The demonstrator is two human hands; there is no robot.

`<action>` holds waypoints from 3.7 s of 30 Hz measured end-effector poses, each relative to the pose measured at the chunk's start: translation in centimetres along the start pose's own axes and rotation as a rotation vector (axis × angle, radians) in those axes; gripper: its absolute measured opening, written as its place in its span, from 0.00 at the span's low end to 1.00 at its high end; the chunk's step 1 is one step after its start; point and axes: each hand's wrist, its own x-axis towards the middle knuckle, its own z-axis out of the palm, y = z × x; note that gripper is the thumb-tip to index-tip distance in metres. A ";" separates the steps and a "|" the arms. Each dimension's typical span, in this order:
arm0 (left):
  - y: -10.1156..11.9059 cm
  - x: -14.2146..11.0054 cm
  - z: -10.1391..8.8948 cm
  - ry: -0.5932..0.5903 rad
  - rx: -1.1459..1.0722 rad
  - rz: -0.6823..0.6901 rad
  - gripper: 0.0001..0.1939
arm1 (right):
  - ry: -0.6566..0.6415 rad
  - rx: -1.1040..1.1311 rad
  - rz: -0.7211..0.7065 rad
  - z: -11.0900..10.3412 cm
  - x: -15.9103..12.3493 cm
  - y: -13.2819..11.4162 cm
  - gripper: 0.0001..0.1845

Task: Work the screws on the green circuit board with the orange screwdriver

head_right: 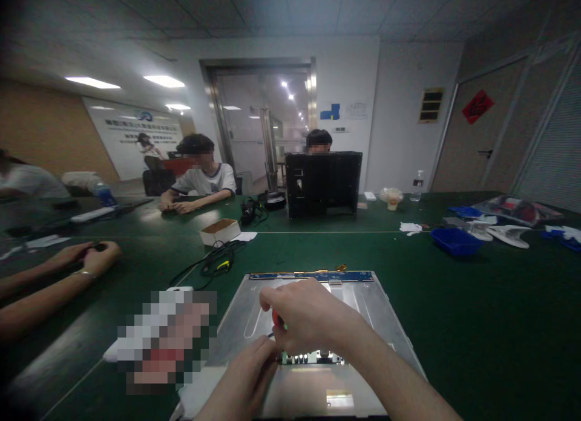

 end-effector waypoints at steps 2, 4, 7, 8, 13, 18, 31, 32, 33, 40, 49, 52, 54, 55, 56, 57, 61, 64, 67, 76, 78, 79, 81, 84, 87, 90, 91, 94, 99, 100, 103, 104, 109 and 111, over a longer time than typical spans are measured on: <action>-0.4 0.0 0.3 0.018 -0.005 0.020 0.09 | 0.004 0.001 0.003 0.0 0.0 0.0 0.19; -0.5 -0.1 0.4 0.022 -0.006 0.022 0.09 | 0.019 -0.022 0.039 0.1 0.1 0.0 0.19; -0.2 -0.1 0.2 -0.001 0.004 -0.013 0.09 | 0.024 -0.083 0.117 0.3 0.4 0.0 0.19; -0.1 -0.1 0.0 -0.009 0.008 -0.022 0.09 | 0.023 -0.098 0.126 0.3 0.5 0.0 0.19; 0.6 -0.1 -0.5 -0.018 0.023 -0.027 0.09 | 0.035 -0.079 0.046 0.3 0.4 -0.1 0.13; 0.6 0.0 -0.5 -0.005 0.010 0.004 0.10 | 0.029 -0.005 -0.029 0.0 0.0 0.0 0.16; 0.3 0.0 -0.3 -0.017 0.012 -0.006 0.10 | 0.009 -0.083 0.037 -0.1 0.2 0.0 0.07; 0.3 0.0 -0.2 -0.017 0.012 -0.003 0.10 | 0.007 -0.071 0.021 -0.2 0.1 0.1 0.08; 0.3 0.0 -0.2 -0.016 0.013 -0.002 0.10 | 0.008 -0.055 0.006 -0.3 0.0 0.2 0.10; 0.4 -0.1 -0.4 -0.026 0.012 -0.033 0.09 | 0.023 -0.050 0.046 0.0 0.2 0.0 0.19; 0.3 -0.1 -0.4 -0.026 0.034 -0.016 0.09 | -0.010 -0.039 -0.013 -0.4 0.0 -0.1 0.15; 0.4 -0.2 -0.5 -0.022 0.024 -0.017 0.09 | -0.002 -0.006 -0.035 -0.5 -0.2 -0.1 0.16; 0.6 -0.2 -0.6 -0.034 0.023 -0.039 0.09 | 0.010 -0.018 -0.017 -0.3 -0.1 0.0 0.14; 0.7 -0.2 -0.7 -0.040 0.025 -0.049 0.09 | 0.016 -0.035 -0.003 -0.3 0.0 -0.1 0.14; 0.7 -0.2 -0.7 -0.042 0.029 -0.054 0.09 | 0.020 -0.055 0.009 -0.2 0.1 -0.1 0.15; 0.8 -0.1 -0.7 -0.041 0.035 -0.054 0.09 | 0.020 -0.075 0.016 -0.1 0.2 -0.1 0.16; 0.7 0.0 -0.6 -0.016 0.051 -0.026 0.08 | 0.014 -0.114 0.002 0.1 0.5 -0.2 0.12; 0.6 0.0 -0.6 -0.010 0.054 -0.012 0.08 | 0.042 -0.064 -0.017 0.2 0.4 -0.3 0.10; 0.5 0.0 -0.5 -0.010 0.050 -0.006 0.08 | 0.022 0.018 -0.027 0.1 0.1 -0.2 0.19; 0.6 -0.1 -0.5 -0.029 0.033 -0.035 0.09 | 0.019 -0.038 0.080 0.0 0.0 -0.1 0.20; 0.6 -0.1 -0.5 -0.035 0.034 -0.037 0.09 | 0.017 -0.076 0.119 0.1 0.3 -0.2 0.21; 0.6 -0.1 -0.5 -0.034 0.036 -0.037 0.09 | 0.014 -0.093 0.129 0.1 0.4 -0.3 0.20; 0.6 -0.1 -0.5 -0.030 0.040 -0.036 0.09 | 0.017 -0.119 0.130 0.2 0.5 -0.5 0.17; 0.7 0.0 -0.6 -0.035 0.036 -0.037 0.09 | 0.041 -0.108 0.100 0.3 0.4 -0.5 0.11; 0.6 0.1 -0.5 -0.038 0.040 -0.032 0.09 | 0.052 -0.059 0.057 0.2 0.0 -0.1 0.15; 0.4 0.0 -0.3 -0.027 0.050 -0.015 0.09 | 0.024 -0.044 0.043 -0.1 -0.4 0.2 0.16; 0.3 0.0 -0.3 -0.024 0.051 -0.012 0.09 | 0.009 -0.042 0.046 -0.2 -0.4 0.2 0.16; 0.4 -0.1 -0.3 -0.017 0.045 -0.022 0.09 | -0.008 -0.053 0.078 -0.3 -0.2 0.1 0.16; 0.8 -0.1 -0.6 -0.033 0.037 -0.040 0.09 | 0.002 -0.120 0.096 0.0 0.4 -0.5 0.18; 0.8 0.0 -0.6 -0.035 0.034 -0.035 0.09 | 0.009 -0.127 0.087 0.1 0.5 -0.5 0.16; 0.6 0.0 -0.6 -0.031 0.032 -0.023 0.09 | 0.040 -0.131 0.070 0.2 0.5 -0.5 0.08; 0.6 0.0 -0.5 -0.026 0.036 -0.024 0.09 | 0.047 -0.117 0.065 0.2 0.4 -0.4 0.08; 0.5 0.0 -0.5 -0.007 0.032 -0.003 0.08 | 0.020 -0.003 0.004 0.0 0.0 -0.3 0.16; 0.5 0.0 -0.6 -0.006 0.019 0.007 0.08 | 0.007 0.018 -0.018 -0.1 -0.1 -0.2 0.16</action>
